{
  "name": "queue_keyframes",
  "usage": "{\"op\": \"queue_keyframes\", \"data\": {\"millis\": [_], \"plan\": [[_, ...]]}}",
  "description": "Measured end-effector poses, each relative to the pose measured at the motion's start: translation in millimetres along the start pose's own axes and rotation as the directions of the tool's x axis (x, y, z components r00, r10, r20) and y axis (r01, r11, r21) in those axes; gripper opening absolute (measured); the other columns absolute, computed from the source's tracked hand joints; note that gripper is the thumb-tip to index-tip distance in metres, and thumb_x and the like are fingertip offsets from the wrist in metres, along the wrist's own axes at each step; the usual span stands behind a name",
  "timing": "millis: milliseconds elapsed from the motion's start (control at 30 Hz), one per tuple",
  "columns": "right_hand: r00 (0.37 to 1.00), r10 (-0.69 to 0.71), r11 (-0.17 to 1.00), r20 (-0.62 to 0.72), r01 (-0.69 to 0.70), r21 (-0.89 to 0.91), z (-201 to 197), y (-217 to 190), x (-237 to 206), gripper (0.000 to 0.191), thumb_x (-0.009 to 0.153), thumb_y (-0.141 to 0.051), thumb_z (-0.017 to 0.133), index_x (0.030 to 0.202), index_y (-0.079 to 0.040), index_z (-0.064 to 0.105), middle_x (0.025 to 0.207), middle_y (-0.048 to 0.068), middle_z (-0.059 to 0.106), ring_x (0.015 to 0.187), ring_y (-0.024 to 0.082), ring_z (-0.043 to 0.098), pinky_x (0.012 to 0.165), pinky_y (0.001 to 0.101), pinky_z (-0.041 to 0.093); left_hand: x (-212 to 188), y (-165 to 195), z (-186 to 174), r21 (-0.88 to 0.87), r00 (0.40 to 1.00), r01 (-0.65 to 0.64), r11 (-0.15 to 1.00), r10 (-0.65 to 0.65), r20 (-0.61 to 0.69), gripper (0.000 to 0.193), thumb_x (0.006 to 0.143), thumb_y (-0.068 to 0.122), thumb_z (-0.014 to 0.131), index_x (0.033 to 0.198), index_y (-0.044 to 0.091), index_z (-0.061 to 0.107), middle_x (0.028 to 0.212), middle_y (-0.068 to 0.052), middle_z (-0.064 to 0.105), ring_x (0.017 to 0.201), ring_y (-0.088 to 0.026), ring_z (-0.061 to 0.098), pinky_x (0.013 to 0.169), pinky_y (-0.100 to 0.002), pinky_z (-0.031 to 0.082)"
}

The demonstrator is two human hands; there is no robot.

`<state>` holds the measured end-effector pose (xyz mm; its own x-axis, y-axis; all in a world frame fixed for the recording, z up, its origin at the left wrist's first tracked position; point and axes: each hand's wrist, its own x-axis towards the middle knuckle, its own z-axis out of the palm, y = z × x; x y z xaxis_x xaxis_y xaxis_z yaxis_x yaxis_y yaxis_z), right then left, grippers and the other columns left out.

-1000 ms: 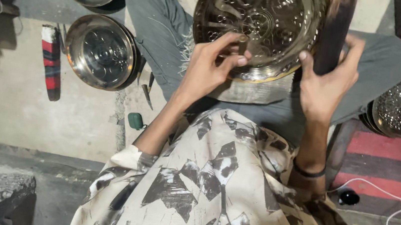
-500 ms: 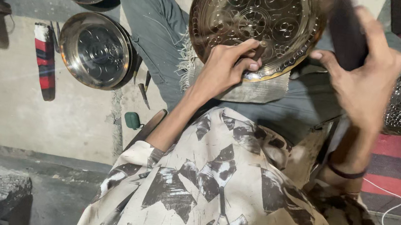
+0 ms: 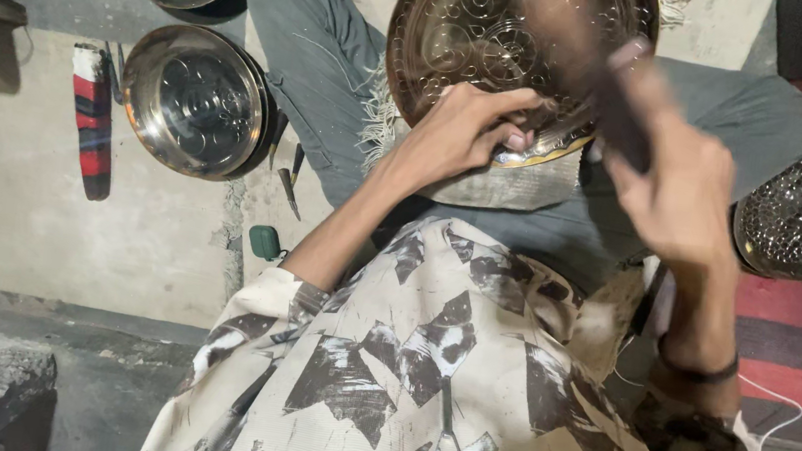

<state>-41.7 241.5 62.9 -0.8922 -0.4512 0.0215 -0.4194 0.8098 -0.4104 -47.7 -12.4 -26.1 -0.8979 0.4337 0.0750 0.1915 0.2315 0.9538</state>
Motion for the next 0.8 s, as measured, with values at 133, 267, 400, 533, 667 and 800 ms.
{"op": "queue_keyframes", "data": {"millis": [133,267,400,533,667,800], "plan": [[0.995,0.102,0.974,-0.023,-0.095,0.205,3,-7,-15,0.069,0.101,-0.011,0.072,0.163,-0.020,0.043,0.117,0.019,0.071,0.101,0.037,0.072,0.085,0.0428,0.055,8,-7,-2,-0.067,0.988,-0.121,0.990,0.126,0.087,0.038,0.087,-0.009,0.061,0.123,0.000,0.064,0.092,-0.013,0.079,0.087,-0.023,0.081,0.079,-0.033,0.063],[0.976,0.205,0.968,0.070,-0.213,0.132,1,-21,-24,0.075,0.099,-0.008,0.071,0.165,-0.022,0.039,0.121,0.021,0.073,0.105,0.035,0.075,0.090,0.0409,0.057,12,-14,-3,0.002,0.974,-0.172,0.985,0.170,0.151,0.049,0.078,-0.011,0.065,0.126,-0.002,0.065,0.093,-0.016,0.078,0.085,-0.026,0.078,0.079,-0.036,0.061],[0.929,0.011,0.995,-0.369,0.028,0.100,10,-36,-30,0.083,0.099,0.003,0.071,0.166,-0.006,0.025,0.145,0.037,0.054,0.132,0.047,0.058,0.114,0.0441,0.045,17,-14,-4,-0.029,0.957,-0.161,0.987,0.163,0.238,0.049,0.081,-0.011,0.063,0.128,-0.001,0.064,0.090,-0.014,0.079,0.080,-0.022,0.080,0.078,-0.033,0.061],[0.923,0.297,0.952,-0.243,-0.266,0.153,23,-41,-39,0.076,0.099,-0.004,0.072,0.162,-0.009,0.029,0.152,0.029,0.050,0.140,0.039,0.051,0.119,0.0429,0.039,20,-7,-7,0.016,0.935,-0.195,0.981,0.182,0.304,0.048,0.079,-0.010,0.065,0.126,0.000,0.065,0.086,-0.018,0.073,0.072,-0.029,0.074,0.068,-0.039,0.055],[0.911,0.308,0.946,-0.275,-0.262,0.193,29,-43,-50,0.072,0.101,-0.003,0.071,0.160,-0.013,0.031,0.145,0.025,0.058,0.132,0.038,0.063,0.113,0.0422,0.049,22,0,-12,-0.038,0.917,-0.211,0.977,0.211,0.340,0.037,0.082,-0.007,0.066,0.117,0.003,0.066,0.080,-0.015,0.071,0.070,-0.031,0.071,0.065,-0.042,0.052],[0.977,0.173,0.983,-0.125,-0.180,-0.046,32,-43,-58,0.074,0.094,0.001,0.078,0.159,-0.016,0.049,0.116,0.019,0.072,0.097,0.037,0.073,0.084,0.0436,0.056,23,5,-14,-0.030,0.903,-0.209,0.977,0.205,0.377,0.035,0.083,-0.009,0.063,0.115,0.003,0.066,0.079,-0.013,0.072,0.069,-0.029,0.071,0.065,-0.041,0.052]]}}
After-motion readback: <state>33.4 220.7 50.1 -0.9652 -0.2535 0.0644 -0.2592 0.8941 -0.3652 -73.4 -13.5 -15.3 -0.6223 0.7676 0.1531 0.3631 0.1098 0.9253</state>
